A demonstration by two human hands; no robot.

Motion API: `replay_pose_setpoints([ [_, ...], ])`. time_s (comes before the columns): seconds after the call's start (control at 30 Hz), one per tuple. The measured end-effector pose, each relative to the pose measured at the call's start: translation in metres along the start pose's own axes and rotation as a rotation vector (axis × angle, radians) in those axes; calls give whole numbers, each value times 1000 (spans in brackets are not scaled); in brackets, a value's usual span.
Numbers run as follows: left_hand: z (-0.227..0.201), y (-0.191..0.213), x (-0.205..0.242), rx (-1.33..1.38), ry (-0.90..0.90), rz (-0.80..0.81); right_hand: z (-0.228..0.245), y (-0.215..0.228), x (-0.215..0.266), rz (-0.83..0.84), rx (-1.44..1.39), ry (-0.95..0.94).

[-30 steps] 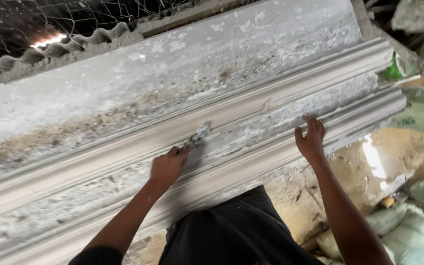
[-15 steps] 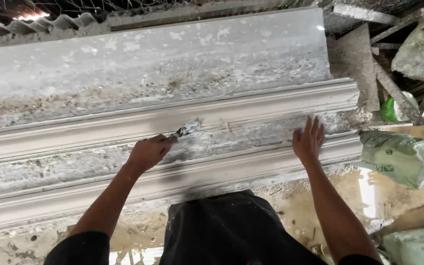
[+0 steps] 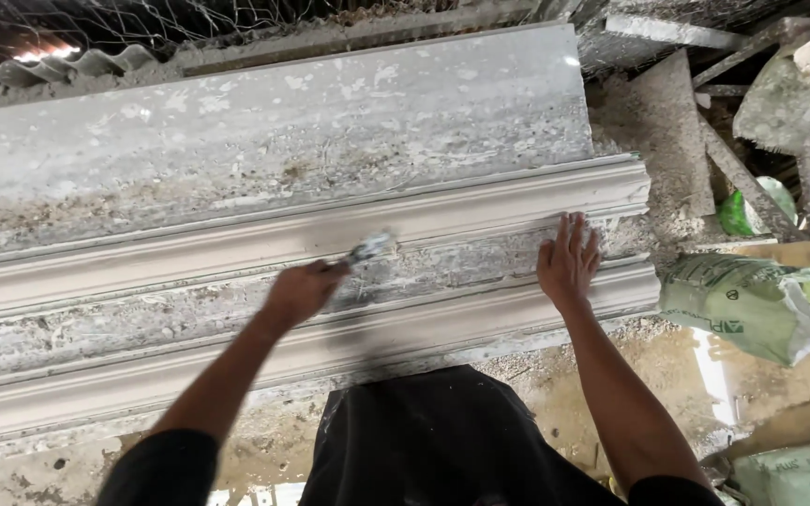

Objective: Smoothing and refining the surfaces of decorative gypsum moldings using a putty knife or scraper.

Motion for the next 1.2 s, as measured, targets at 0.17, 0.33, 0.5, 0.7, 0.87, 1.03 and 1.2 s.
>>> replay_pose_setpoints([
  [0.17, -30, -3, -17, -161, -8, -28, 2, 7, 4, -59, 37, 62],
  [0.33, -28, -11, -26, -82, 3, -34, 10, 12, 8, -101, 72, 84],
  [0.5, -85, -20, -62, -88, -21, -68, 17, 14, 6, -78, 73, 60],
  [0.7, -74, -27, -58, -94, 11, -18, 12, 13, 3, -63, 77, 26],
  [0.87, -140, -34, -96, -93, -23, -110, 13, 12, 9, -65, 71, 22],
  [1.03, -122, -23, -98, -122, -26, -48, -10, 29, -6, -53, -9, 54],
  [1.2, -181, -63, -152, -175, -30, -64, -108, 36, -45, -120, -37, -47],
])
Point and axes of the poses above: each hand's wrist, its own x-axis away from the middle knuckle, its own y-axis out of the back of the hand, z = x × y, the point moved 8 cm from there along -x, towards the middle knuckle, and after that the axes turned 11 degrees about -x, right-handed, at the moved point
